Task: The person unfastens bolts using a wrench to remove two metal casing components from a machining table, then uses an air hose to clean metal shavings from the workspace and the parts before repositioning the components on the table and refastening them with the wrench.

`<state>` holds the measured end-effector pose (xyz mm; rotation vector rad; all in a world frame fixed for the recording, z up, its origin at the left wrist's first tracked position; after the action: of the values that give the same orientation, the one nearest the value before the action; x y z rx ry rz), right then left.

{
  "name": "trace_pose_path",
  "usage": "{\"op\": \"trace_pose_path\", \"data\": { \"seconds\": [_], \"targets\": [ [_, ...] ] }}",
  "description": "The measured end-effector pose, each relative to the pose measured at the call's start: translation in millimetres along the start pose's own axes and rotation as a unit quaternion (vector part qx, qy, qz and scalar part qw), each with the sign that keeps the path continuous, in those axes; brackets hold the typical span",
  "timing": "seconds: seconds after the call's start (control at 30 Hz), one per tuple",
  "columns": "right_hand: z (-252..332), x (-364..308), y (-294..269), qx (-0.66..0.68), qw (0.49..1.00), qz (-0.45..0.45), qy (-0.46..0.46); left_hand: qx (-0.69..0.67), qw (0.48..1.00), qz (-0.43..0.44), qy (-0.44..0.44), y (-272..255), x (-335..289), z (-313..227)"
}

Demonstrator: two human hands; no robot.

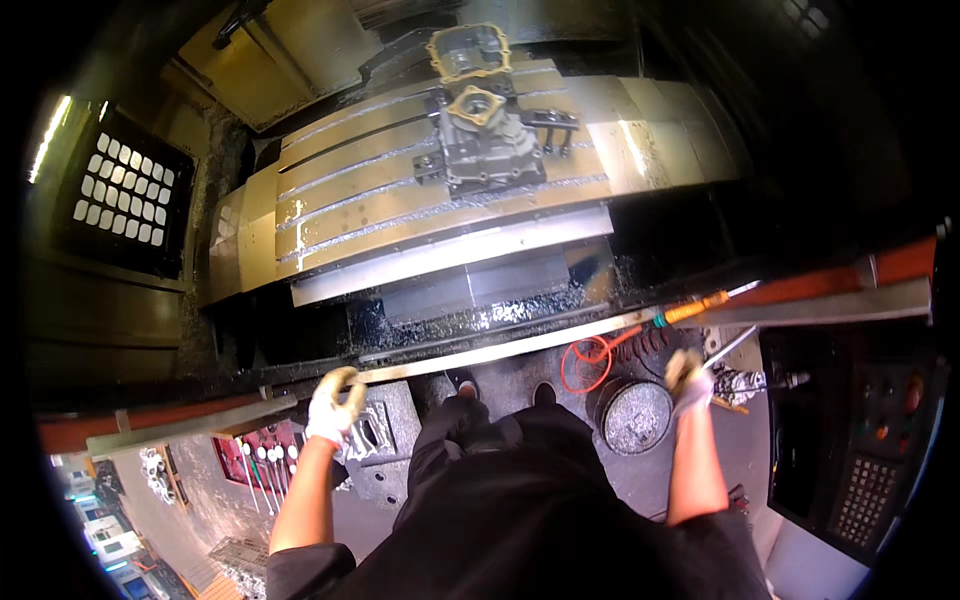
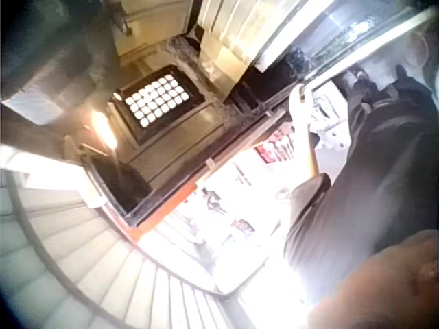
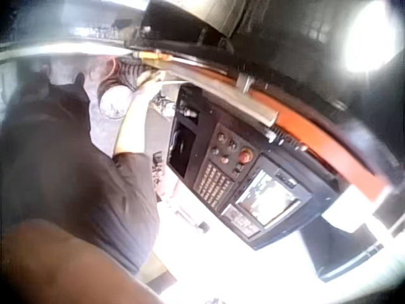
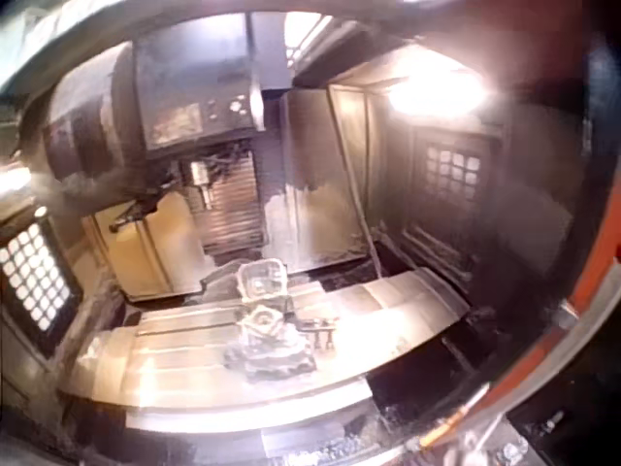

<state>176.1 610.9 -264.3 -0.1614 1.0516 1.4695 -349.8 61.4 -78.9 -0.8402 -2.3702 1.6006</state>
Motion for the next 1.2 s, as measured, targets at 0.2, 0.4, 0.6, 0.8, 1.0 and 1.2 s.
{"op": "trace_pose_path", "data": {
  "seconds": [0.2, 0.4, 0.6, 0.8, 1.0, 1.2],
  "targets": [
    [-174, -181, 29, 0.067, 0.915, -0.112, 0.383, -0.091, 0.951, 0.285, -0.072, 114, 40, -6],
    [-241, -206, 273, -0.389, 0.800, 0.261, 0.374, -0.422, 0.752, 0.500, -0.081, 185, 63, -151],
    [-300, -98, 422, -0.398, 0.795, 0.301, 0.343, -0.644, 0.647, 0.356, -0.199, 120, 200, -158],
    [-159, -40, 701, -0.604, 0.515, 0.353, -0.496, -0.022, 0.931, 0.311, -0.191, 54, 324, -25],
    [-203, 12, 732, -0.691, 0.407, 0.300, -0.517, 0.240, 0.952, 0.187, -0.026, 25, 450, -102],
    [-205, 10, 735, -0.663, 0.416, 0.317, -0.536, 0.288, 0.929, 0.230, 0.027, 48, 507, -99]
  ]
}}
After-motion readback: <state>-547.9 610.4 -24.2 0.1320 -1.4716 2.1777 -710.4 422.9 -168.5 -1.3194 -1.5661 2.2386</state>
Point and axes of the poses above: each hand's wrist, its own x-axis towards the middle knuckle, its own y-axis out of the palm, z = x × y, the point moved 10 cm from there along x, towards the middle knuckle, and after that the axes turned 12 degrees about x, right-handed, at the moved point
